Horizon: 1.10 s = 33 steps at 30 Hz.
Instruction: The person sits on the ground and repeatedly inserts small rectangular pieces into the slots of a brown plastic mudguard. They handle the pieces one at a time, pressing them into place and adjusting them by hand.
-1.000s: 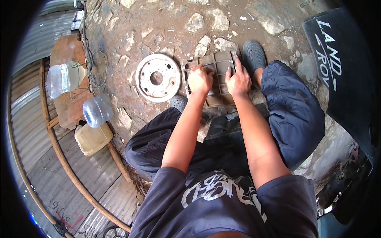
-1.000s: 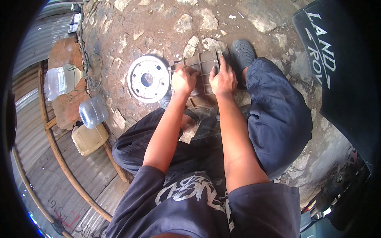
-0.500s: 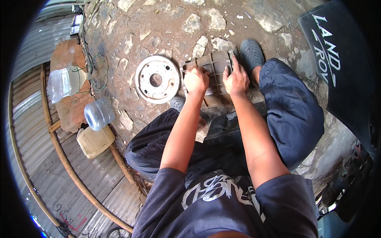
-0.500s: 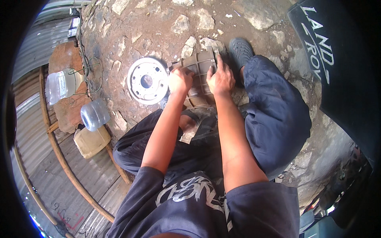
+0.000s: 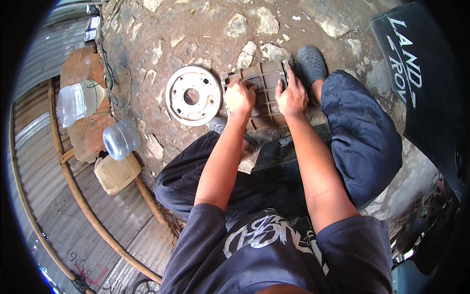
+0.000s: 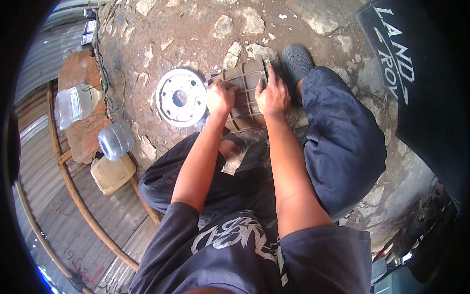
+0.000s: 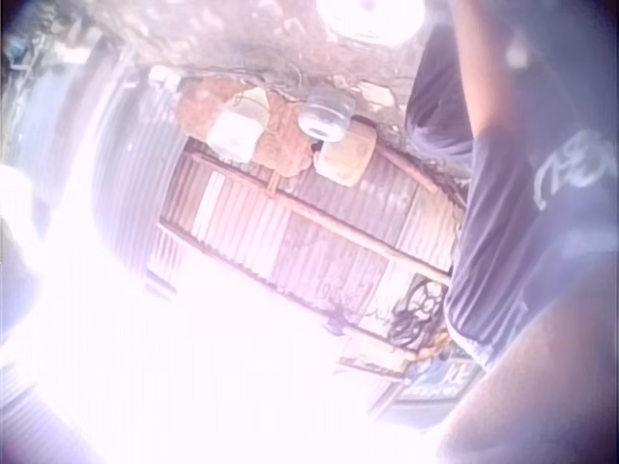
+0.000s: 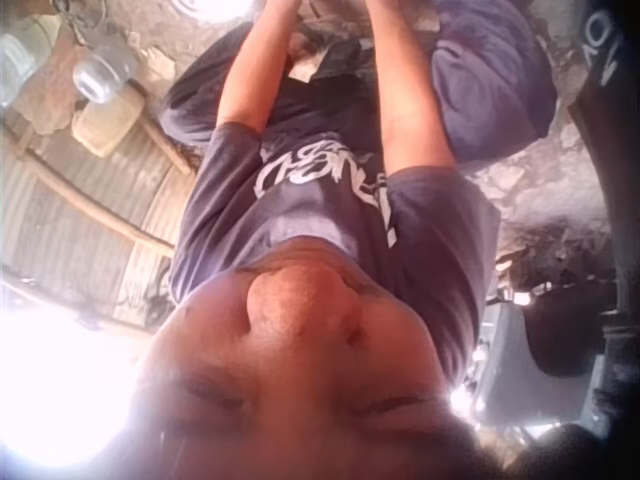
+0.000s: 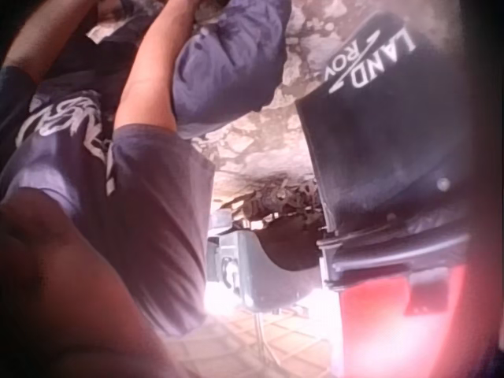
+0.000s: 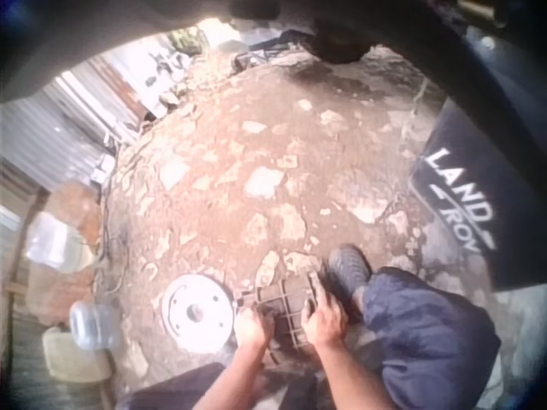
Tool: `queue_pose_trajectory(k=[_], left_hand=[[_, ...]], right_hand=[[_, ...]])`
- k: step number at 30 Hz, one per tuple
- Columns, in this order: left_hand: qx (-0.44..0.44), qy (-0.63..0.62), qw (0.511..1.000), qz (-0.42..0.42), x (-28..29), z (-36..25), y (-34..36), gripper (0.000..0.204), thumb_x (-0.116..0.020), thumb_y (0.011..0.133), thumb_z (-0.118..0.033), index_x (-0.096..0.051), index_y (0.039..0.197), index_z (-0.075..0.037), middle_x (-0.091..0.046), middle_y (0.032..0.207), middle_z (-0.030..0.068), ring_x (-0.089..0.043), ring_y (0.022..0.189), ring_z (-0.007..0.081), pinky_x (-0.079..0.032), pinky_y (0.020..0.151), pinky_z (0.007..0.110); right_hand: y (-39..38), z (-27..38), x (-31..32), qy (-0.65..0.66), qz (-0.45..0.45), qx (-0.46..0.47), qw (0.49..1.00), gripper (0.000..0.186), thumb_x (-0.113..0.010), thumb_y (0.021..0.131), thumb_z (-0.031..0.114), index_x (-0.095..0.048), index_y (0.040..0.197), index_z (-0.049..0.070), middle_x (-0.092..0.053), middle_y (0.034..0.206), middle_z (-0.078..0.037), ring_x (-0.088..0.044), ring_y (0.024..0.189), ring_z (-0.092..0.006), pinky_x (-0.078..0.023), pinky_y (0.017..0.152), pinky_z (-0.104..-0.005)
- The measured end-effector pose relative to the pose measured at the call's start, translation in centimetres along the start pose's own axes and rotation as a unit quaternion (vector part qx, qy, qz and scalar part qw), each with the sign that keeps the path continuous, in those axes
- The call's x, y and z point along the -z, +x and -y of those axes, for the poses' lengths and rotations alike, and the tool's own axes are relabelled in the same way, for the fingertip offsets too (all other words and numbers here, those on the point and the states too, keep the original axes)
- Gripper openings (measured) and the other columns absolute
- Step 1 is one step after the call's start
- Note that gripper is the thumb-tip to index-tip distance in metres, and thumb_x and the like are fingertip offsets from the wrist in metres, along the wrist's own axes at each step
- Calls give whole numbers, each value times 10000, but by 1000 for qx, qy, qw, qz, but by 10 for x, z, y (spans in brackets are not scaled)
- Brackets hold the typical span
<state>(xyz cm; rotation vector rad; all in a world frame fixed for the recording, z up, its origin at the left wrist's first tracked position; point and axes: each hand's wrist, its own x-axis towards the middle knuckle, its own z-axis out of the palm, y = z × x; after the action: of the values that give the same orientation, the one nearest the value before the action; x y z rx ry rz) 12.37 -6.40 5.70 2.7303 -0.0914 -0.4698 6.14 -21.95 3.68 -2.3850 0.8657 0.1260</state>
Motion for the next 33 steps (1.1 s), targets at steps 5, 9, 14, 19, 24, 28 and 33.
queue_pose_trajectory(k=[5,9,14,19,24,28,33], left_hand=[[22,-1,996,-83,-9,6,17,224,-817,849,-320,-845,936,-116,-761,1029,170,-720,1001,354,-554,946,442],[38,-56,997,-23,-9,13,4,254,-817,856,-331,-847,976,-110,-767,1044,161,-732,987,354,-551,924,443],[25,-17,1000,-2,-2,4,8,251,-816,854,-341,-846,974,-122,-772,1045,157,-738,982,350,-555,919,447],[37,-29,997,-62,-7,7,18,224,-823,844,-326,-841,919,-116,-762,987,154,-721,1003,352,-553,919,441],[-1,-40,999,-36,-3,13,-6,196,-819,849,-312,-843,920,-130,-752,953,136,-714,989,339,-545,919,432],[-6,-12,996,-88,-10,11,7,196,-826,843,-307,-837,905,-121,-742,958,114,-706,990,333,-542,907,441],[-16,27,989,-145,-13,3,8,215,-833,854,-318,-843,939,-120,-774,983,120,-735,962,328,-575,867,420]], right_hand=[[-1,5,0,2,4,5,1000,638,-661,960,379,-472,1557,255,-659,1344,-194,-663,1198,-403,-545,1000,-531],[0,-2,-4,-2,-5,2,1000,637,-663,960,370,-472,1555,250,-655,1356,-195,-659,1203,-406,-543,1001,-526],[0,-2,0,-2,-9,9,1000,635,-666,957,365,-479,1550,238,-664,1341,-201,-663,1193,-412,-544,1000,-527],[0,1,2,2,1,9,1000,633,-663,959,366,-479,1550,232,-665,1347,-199,-659,1204,-410,-539,1012,-526],[0,0,1,-6,-6,2,1000,622,-660,960,364,-493,1543,223,-668,1342,-199,-659,1209,-408,-540,1015,-521],[0,3,3,0,6,1,1000,621,-654,964,367,-490,1546,228,-664,1349,-198,-656,1217,-405,-538,1022,-517],[-1,2,3,8,8,-1,1000,618,-618,991,390,-449,1575,278,-639,1408,-190,-638,1237,-422,-524,1032,-542]])
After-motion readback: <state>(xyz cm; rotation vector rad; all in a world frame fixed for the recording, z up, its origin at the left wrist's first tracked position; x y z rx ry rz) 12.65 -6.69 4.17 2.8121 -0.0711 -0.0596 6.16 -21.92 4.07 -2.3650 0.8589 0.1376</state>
